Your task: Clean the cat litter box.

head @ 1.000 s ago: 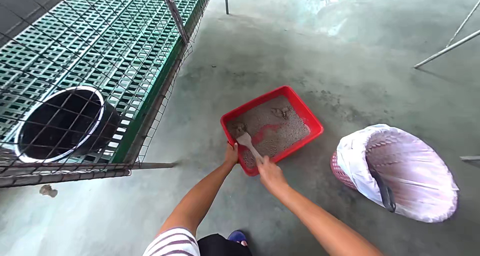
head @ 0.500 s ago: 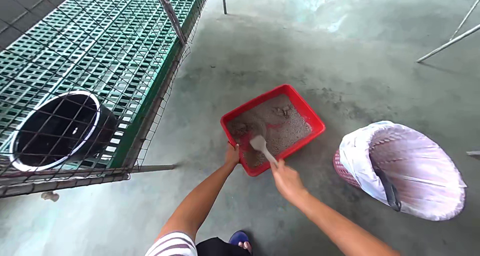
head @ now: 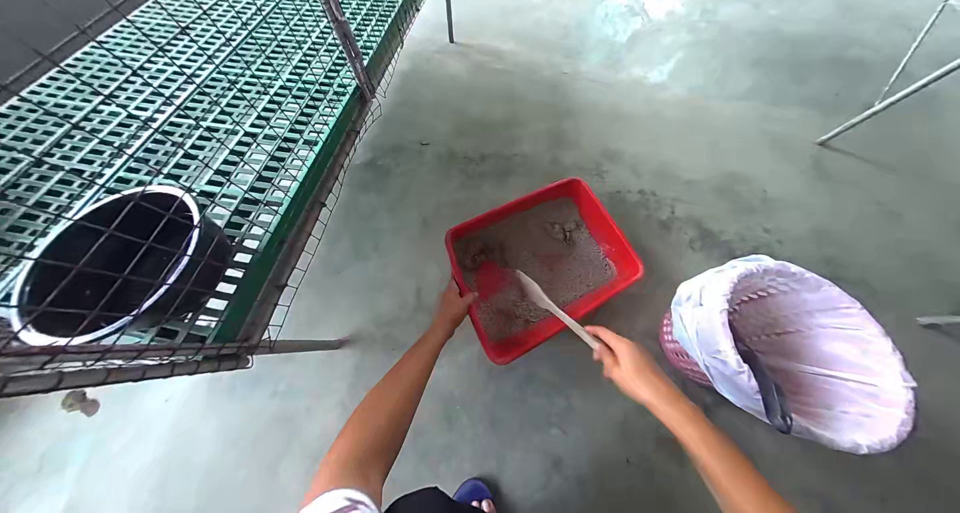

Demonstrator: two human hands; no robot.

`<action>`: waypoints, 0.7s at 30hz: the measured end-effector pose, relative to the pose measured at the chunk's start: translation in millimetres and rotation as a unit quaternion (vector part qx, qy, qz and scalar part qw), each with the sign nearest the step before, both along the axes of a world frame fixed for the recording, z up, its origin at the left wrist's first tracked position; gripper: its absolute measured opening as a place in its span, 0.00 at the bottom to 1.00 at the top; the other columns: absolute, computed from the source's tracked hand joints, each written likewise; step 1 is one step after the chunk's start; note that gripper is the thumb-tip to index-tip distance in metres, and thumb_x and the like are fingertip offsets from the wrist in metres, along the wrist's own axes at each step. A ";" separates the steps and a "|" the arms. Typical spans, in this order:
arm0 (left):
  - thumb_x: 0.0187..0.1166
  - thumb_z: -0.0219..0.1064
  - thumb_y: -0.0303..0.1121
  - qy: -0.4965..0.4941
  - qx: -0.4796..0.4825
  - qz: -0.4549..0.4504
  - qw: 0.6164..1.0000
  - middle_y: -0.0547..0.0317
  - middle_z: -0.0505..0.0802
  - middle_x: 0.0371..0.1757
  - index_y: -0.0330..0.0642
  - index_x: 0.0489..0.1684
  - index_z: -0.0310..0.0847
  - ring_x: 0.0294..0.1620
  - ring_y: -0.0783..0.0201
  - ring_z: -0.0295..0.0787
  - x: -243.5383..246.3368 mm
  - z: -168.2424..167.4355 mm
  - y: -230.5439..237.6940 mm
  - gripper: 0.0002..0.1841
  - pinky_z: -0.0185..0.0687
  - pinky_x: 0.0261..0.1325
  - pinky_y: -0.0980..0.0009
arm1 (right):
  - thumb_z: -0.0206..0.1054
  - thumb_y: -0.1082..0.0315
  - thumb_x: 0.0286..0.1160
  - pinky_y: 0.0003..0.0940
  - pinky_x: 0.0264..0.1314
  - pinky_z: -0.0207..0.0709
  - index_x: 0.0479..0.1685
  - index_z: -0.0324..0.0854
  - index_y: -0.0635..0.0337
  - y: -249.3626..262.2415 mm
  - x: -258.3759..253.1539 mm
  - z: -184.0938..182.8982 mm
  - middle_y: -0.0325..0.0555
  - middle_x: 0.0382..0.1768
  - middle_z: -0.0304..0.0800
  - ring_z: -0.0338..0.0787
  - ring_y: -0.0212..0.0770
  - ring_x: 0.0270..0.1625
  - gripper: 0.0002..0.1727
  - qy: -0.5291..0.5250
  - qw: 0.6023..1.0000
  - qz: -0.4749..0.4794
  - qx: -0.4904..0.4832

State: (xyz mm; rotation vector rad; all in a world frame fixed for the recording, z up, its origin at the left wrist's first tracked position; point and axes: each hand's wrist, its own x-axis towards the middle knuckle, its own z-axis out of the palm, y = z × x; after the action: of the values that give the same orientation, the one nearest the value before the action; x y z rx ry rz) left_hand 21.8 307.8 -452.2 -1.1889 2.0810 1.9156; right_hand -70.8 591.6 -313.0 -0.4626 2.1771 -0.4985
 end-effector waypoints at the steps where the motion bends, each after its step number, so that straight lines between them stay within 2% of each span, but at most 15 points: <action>1: 0.79 0.69 0.26 0.011 -0.029 -0.009 0.999 0.26 0.80 0.74 0.26 0.89 0.50 0.71 0.41 0.83 1.0 10.7 4.3 0.39 0.76 0.74 0.49 | 0.47 0.71 0.93 0.52 0.52 0.82 0.83 0.68 0.66 18.4 8.1 6.8 0.66 0.56 0.88 0.90 0.56 0.44 0.23 0.002 0.999 -0.026 -0.026; 3: 0.77 0.70 0.27 0.046 -0.076 -0.021 0.996 0.26 0.79 0.76 0.23 0.88 0.51 0.77 0.42 0.79 11.7 16.9 19.2 0.40 0.70 0.81 0.52 | 0.49 0.74 0.91 0.46 0.44 0.80 0.82 0.70 0.69 49.5 25.6 12.2 0.64 0.51 0.90 0.87 0.50 0.36 0.23 0.032 0.994 -0.067 -0.075; 5: 0.75 0.70 0.26 0.096 -0.109 -0.017 0.989 0.23 0.80 0.75 0.19 0.85 0.54 0.78 0.40 0.78 21.4 8.0 29.2 0.39 0.68 0.84 0.53 | 0.52 0.76 0.88 0.43 0.42 0.80 0.77 0.75 0.72 65.8 33.4 6.3 0.63 0.47 0.91 0.86 0.46 0.33 0.21 0.087 0.986 -0.083 -0.116; 7: 0.77 0.70 0.25 0.088 -0.103 -0.014 0.991 0.25 0.83 0.72 0.18 0.84 0.56 0.74 0.42 0.82 24.9 1.0 28.5 0.37 0.71 0.82 0.54 | 0.54 0.76 0.87 0.46 0.51 0.81 0.75 0.77 0.72 67.4 35.5 2.5 0.65 0.50 0.91 0.89 0.52 0.41 0.21 0.118 0.983 -0.075 -0.119; 8: 0.77 0.70 0.26 0.073 -0.097 -0.023 0.992 0.26 0.83 0.72 0.20 0.86 0.54 0.74 0.43 0.82 22.4 1.3 23.7 0.38 0.71 0.81 0.55 | 0.55 0.76 0.87 0.51 0.60 0.81 0.75 0.78 0.71 62.4 34.0 2.8 0.68 0.54 0.91 0.91 0.58 0.49 0.21 0.132 0.983 -0.060 -0.112; 9: 0.78 0.70 0.27 0.059 -0.091 -0.031 0.994 0.27 0.82 0.73 0.22 0.88 0.50 0.74 0.43 0.82 18.7 2.3 18.5 0.40 0.71 0.81 0.54 | 0.56 0.75 0.87 0.55 0.65 0.80 0.75 0.79 0.70 54.2 32.2 3.4 0.70 0.57 0.90 0.91 0.63 0.55 0.21 0.148 0.983 -0.040 -0.105; 10: 0.79 0.70 0.28 0.041 -0.081 -0.034 0.995 0.26 0.82 0.73 0.24 0.89 0.48 0.74 0.42 0.82 16.7 0.6 14.8 0.41 0.72 0.80 0.52 | 0.57 0.74 0.86 0.58 0.66 0.80 0.75 0.80 0.67 44.6 31.0 4.6 0.71 0.58 0.89 0.90 0.66 0.57 0.21 0.161 0.983 -0.016 -0.089; 12: 0.82 0.69 0.31 0.002 -0.031 -0.022 0.999 0.26 0.80 0.74 0.28 0.91 0.44 0.72 0.40 0.83 15.8 -10.6 9.7 0.42 0.76 0.76 0.48 | 0.59 0.72 0.85 0.61 0.62 0.81 0.75 0.82 0.60 21.3 27.5 5.9 0.70 0.59 0.88 0.90 0.67 0.58 0.21 0.192 0.979 0.042 -0.056; 14: 0.86 0.66 0.34 -0.038 0.053 0.016 0.998 0.26 0.80 0.72 0.33 0.90 0.46 0.64 0.39 0.87 18.7 -24.4 7.4 0.38 0.85 0.63 0.45 | 0.60 0.68 0.86 0.60 0.62 0.81 0.76 0.83 0.54 -7.7 25.4 5.3 0.69 0.60 0.87 0.89 0.66 0.61 0.21 0.203 0.974 0.101 -0.012; 16: 0.89 0.63 0.38 -0.062 0.112 0.038 0.991 0.26 0.80 0.71 0.36 0.90 0.45 0.61 0.37 0.88 21.9 -29.1 7.8 0.36 0.89 0.55 0.43 | 0.55 0.66 0.90 0.59 0.67 0.80 0.80 0.79 0.51 -38.8 27.3 6.8 0.69 0.68 0.82 0.85 0.66 0.69 0.22 0.170 0.968 0.172 0.059; 18: 0.90 0.61 0.39 -0.076 0.126 0.034 0.988 0.26 0.79 0.72 0.37 0.91 0.43 0.61 0.36 0.88 22.5 -30.2 7.1 0.37 0.88 0.56 0.43 | 0.51 0.73 0.89 0.59 0.67 0.79 0.83 0.74 0.55 -67.5 33.7 0.4 0.71 0.74 0.76 0.80 0.68 0.74 0.25 0.136 0.953 0.245 0.115; 21: 0.90 0.60 0.41 -0.080 0.112 0.024 0.990 0.27 0.81 0.70 0.36 0.90 0.46 0.60 0.37 0.89 21.4 -32.4 5.6 0.35 0.88 0.55 0.43 | 0.49 0.81 0.84 0.61 0.67 0.79 0.85 0.67 0.66 -104.0 40.9 -31.4 0.75 0.76 0.71 0.78 0.73 0.75 0.28 0.115 0.939 0.301 0.122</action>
State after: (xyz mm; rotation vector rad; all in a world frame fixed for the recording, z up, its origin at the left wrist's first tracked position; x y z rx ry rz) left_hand 43.2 313.4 -484.6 -1.3029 1.7215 1.9422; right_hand -29.9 487.5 -344.4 -1.0406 2.1289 0.1685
